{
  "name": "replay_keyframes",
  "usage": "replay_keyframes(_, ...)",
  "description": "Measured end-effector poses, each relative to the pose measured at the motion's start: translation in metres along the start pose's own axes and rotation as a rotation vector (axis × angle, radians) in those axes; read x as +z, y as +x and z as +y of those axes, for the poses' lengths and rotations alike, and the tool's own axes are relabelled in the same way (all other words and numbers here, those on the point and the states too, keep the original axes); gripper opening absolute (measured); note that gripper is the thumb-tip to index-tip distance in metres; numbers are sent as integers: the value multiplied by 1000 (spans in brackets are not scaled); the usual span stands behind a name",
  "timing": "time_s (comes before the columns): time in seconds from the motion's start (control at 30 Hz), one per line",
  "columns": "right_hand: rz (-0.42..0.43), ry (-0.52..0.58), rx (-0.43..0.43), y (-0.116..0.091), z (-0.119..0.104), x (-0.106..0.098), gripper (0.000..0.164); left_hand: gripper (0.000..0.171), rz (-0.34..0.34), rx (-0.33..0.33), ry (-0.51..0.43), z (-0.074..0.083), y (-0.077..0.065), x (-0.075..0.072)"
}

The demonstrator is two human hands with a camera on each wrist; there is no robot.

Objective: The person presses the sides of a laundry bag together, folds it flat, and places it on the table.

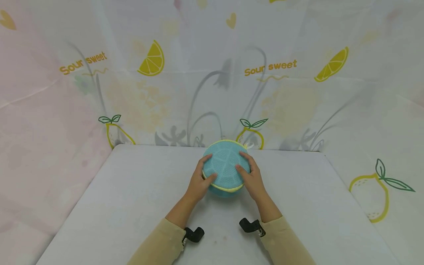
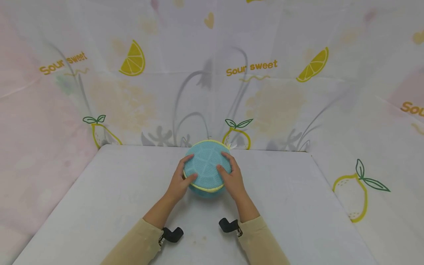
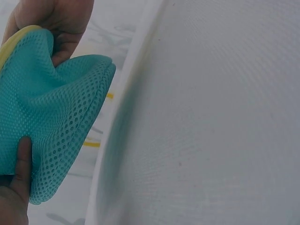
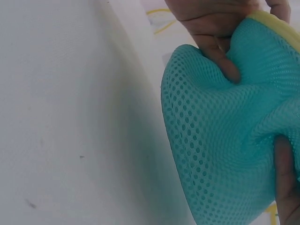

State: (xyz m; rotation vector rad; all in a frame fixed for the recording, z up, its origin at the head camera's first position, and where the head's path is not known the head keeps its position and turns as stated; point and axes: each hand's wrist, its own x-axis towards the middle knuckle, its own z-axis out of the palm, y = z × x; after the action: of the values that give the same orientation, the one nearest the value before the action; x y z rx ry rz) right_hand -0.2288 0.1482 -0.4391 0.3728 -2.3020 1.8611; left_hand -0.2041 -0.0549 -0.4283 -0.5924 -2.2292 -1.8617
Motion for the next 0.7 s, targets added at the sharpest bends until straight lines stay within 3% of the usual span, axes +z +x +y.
replay_keyframes(0.23,-1,9,15,1,1,0,48,64,-21,-23,28,0,0,-1)
replay_keyframes(0.47,1,13,32,1,1,0,49,66,-73,-26,-42,-1,2,-4)
replay_keyframes(0.7,3,26,47,1,3,1,46,67,-94,-23,-38,-2,2,-6)
